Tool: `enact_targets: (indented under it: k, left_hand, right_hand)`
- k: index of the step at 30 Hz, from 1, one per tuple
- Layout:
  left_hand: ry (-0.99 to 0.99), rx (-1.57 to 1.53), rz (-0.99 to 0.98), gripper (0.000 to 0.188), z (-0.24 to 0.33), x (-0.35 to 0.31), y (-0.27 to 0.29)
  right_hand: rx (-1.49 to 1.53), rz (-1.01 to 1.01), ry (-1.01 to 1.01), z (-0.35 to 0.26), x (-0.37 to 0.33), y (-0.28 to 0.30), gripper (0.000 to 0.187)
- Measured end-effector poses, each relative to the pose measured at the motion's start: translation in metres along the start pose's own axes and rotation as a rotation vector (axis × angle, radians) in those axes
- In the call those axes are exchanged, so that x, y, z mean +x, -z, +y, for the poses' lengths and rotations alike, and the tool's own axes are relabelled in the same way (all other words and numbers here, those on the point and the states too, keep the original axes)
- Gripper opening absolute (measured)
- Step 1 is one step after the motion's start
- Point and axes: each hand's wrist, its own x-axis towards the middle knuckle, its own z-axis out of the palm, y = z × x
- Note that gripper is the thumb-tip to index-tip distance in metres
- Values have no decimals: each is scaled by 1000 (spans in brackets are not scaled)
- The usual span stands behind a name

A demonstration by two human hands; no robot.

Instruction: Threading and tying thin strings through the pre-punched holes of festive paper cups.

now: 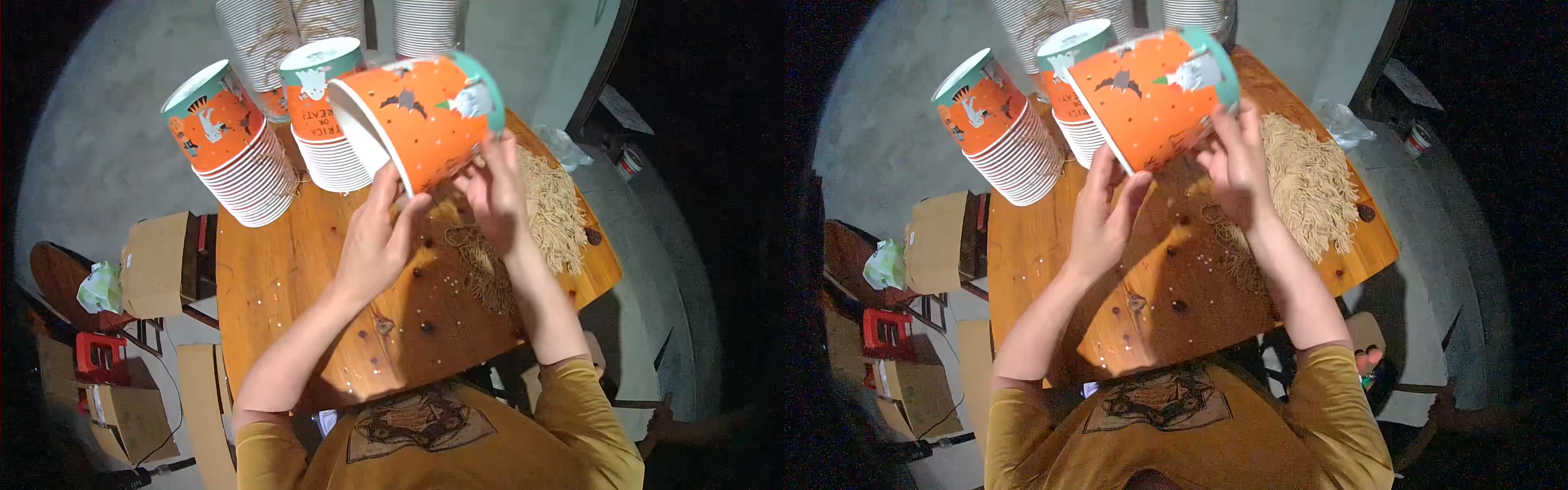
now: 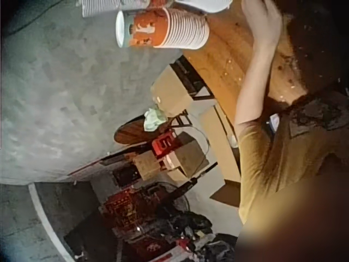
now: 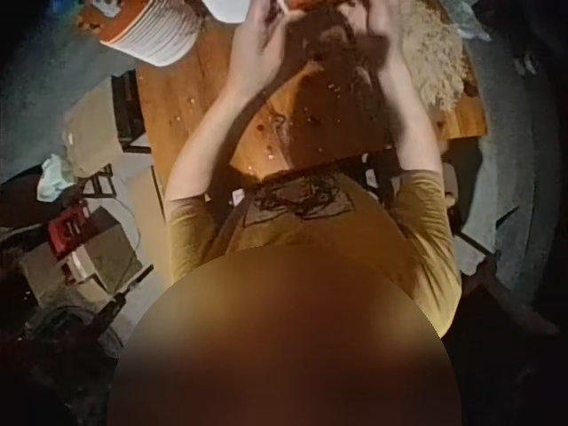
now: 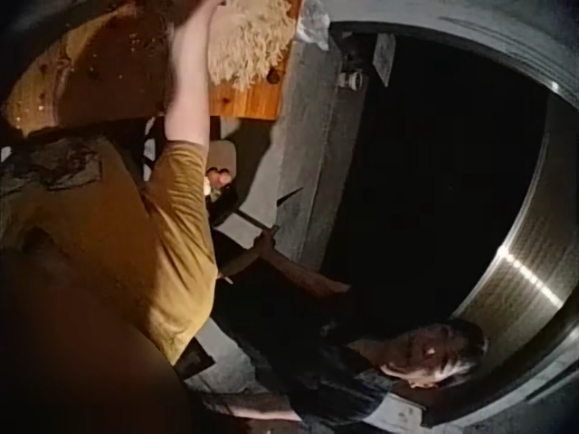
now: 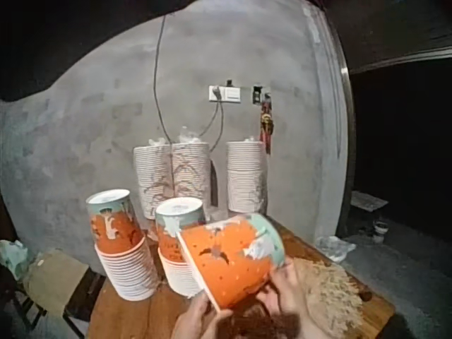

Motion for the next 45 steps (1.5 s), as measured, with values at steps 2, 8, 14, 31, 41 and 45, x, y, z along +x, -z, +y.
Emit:
enact_targets:
  k: [2,8,14,31,41,45]
  left_hand:
    - [92,-93,86,37,5,-12,-1]
    - [-46,497,17,30,0,-46,48]
    - [-37,708,-258,45,18,-70,58]
    - [-83,497,-142,49,29,-94,30]
    - [577,-589,51,30,50,-113,-14]
    - [553,-633,102,22,48,-121,-9]
  right_hand:
    - [-218,-43,-212,-6,-12,24,50]
    - [-1207,-376,-69,-6,-32,98,23]
    - [-1408,-525,125,3,-48,116,13]
    - [-1265,-514,56,-7,-74,47,12]
    - [-970,-653,577,-21,-110,-23,17]
    - [-1064,-722,563,-29,-105,-35,13]
